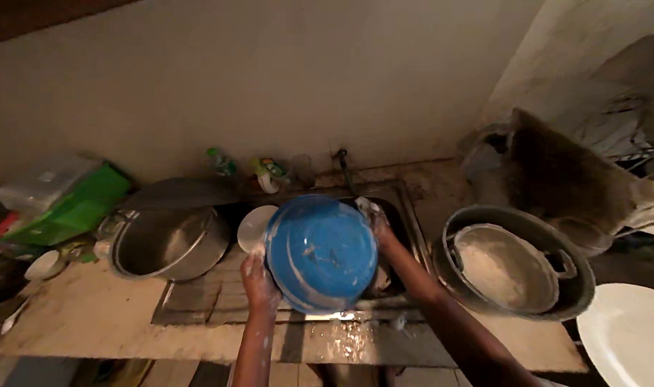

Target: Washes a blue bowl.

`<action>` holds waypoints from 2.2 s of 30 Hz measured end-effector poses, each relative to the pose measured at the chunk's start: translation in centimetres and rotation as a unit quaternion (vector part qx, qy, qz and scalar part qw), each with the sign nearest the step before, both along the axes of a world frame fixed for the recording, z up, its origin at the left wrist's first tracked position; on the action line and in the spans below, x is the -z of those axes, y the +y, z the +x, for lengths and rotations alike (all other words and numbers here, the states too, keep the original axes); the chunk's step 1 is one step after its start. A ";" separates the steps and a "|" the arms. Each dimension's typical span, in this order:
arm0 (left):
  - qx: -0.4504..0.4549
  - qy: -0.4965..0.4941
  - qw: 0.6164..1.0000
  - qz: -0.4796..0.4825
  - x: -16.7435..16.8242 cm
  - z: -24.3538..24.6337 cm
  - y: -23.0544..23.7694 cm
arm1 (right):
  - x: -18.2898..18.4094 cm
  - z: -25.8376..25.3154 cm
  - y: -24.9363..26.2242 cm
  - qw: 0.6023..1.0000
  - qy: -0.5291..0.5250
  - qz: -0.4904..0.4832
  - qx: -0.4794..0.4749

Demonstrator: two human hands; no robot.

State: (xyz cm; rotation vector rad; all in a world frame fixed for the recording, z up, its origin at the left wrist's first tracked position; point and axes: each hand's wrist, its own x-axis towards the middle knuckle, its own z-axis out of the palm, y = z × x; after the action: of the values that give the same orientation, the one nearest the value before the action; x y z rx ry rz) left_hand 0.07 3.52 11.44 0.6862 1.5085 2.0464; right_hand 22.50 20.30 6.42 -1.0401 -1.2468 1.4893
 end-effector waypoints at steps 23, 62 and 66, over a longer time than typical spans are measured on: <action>-0.014 0.254 0.959 0.122 -3.7 4.3 0.3 | -11.5 -7.8 -9.1 0.757 -0.269 0.592 -0.059; 0.050 -0.048 0.997 -0.039 4.1 1.8 -2.4 | -3.7 -6.6 -6.8 0.876 -0.335 0.314 -0.149; 0.033 -0.081 0.996 -0.036 3.8 2.7 -3.3 | -1.8 -6.5 -1.0 0.931 -0.296 0.118 -0.176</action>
State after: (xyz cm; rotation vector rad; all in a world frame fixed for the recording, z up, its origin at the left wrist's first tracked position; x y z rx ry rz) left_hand 2.79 0.21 7.62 0.5220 1.4398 1.9400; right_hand 16.05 19.33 8.23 -1.1874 -2.0778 1.2672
